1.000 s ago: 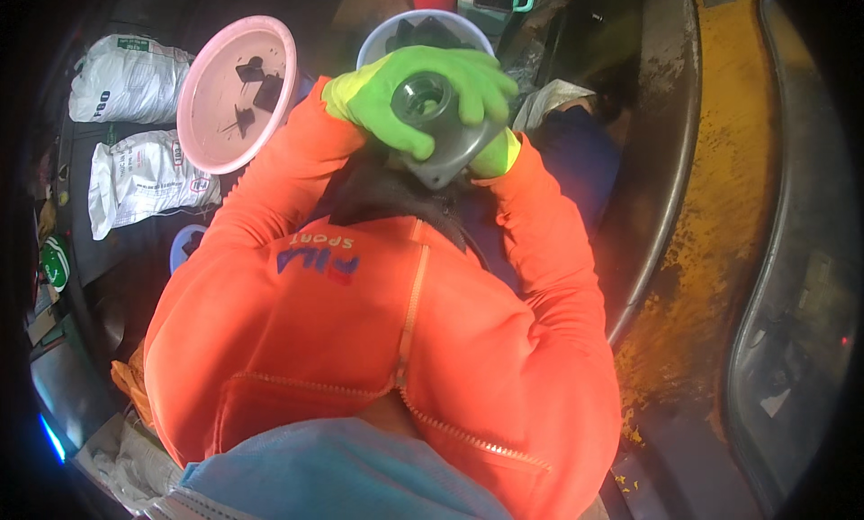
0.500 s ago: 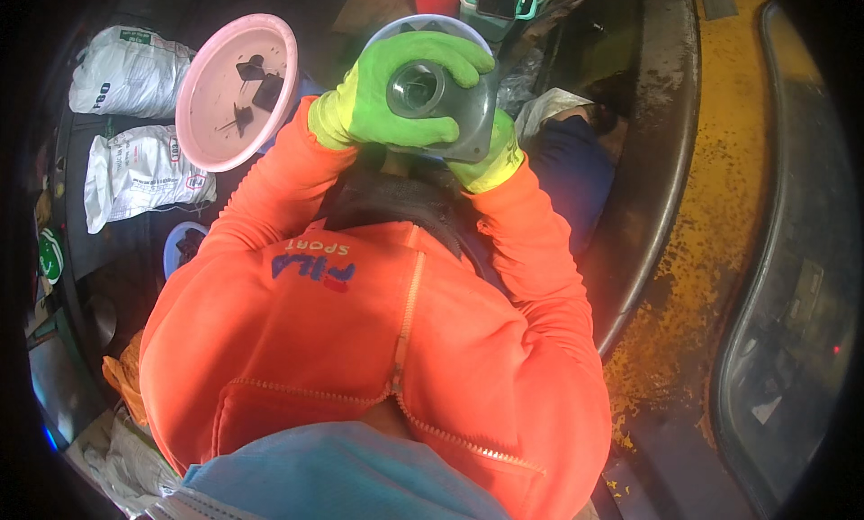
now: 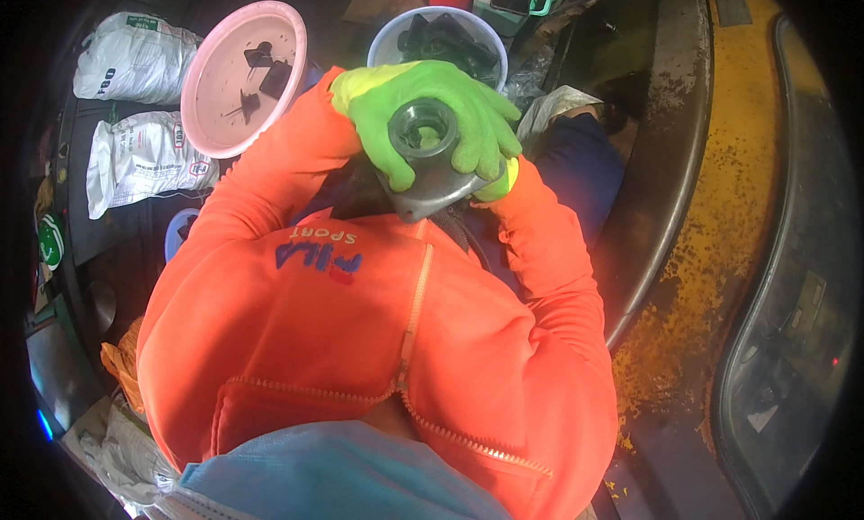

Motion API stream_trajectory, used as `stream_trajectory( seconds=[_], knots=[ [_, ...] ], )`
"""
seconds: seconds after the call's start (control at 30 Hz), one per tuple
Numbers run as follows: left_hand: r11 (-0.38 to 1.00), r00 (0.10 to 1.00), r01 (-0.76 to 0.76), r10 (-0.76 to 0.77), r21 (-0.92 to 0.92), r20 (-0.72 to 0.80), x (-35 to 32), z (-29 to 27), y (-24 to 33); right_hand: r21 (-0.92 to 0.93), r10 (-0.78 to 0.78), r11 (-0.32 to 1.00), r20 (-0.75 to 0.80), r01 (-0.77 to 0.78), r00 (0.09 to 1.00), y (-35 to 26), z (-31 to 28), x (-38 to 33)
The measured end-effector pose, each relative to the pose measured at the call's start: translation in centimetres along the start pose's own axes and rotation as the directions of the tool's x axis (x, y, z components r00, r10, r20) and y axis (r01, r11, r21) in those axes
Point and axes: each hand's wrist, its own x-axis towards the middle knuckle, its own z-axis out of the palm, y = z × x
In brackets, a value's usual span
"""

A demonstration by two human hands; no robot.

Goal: The person repeatedly picks up small black plastic mold parts from a blue bowl, wipes them with a cloth, and places them into a pink bowl. The process is repeated for multiple parts in a consistent sequence.

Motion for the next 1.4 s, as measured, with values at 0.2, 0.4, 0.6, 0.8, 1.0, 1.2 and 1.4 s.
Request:
stream_trajectory(
  seconds=[0.2, 0.4, 0.6, 0.8, 1.0, 1.2, 1.4],
  knots=[
    [0.957, 0.984, 0.108, -0.064, 0.267, -0.168, 1.0, -2.6, 0.8, -0.289, -0.130, 0.954, -0.168, 0.077, 0.977, 0.3, -2.1, 3.3],
    [0.827, 0.779, 0.209, 0.182, 0.523, -0.600, 1.5, 1.6, -0.5, 0.277, 0.254, 0.951, -0.435, -0.140, 0.864, 0.0, -0.7, 4.1],
    [0.920, 0.759, 0.129, 0.148, 0.369, -0.634, 0.7, 2.6, -1.7, 0.328, 0.251, 0.938, -0.426, -0.111, 0.869, -0.2, -0.3, 3.1],
    [0.941, 0.826, 0.122, 0.080, 0.316, -0.557, 0.8, 1.8, -0.2, 0.091, 0.103, 0.993, -0.332, -0.076, 0.938, -0.2, -1.5, 3.1],
    [0.970, 0.904, 0.111, -0.009, 0.215, -0.427, 0.4, 1.2, 0.2, -0.040, 0.023, 0.999, -0.212, -0.032, 0.977, -0.3, -1.7, 2.0],
    [0.981, 0.967, 0.037, 0.013, 0.191, -0.255, 0.6, 0.2, 0.3, -0.069, 0.005, 0.998, -0.092, -0.012, 0.996, 0.1, -1.6, 1.0],
    [0.995, 0.995, -0.090, 0.093, -0.051, 0.046, 1.5, 0.4, -0.8, -0.038, 0.016, 0.999, 0.029, -0.015, 0.999, 0.0, -1.0, -0.4]
  ],
)
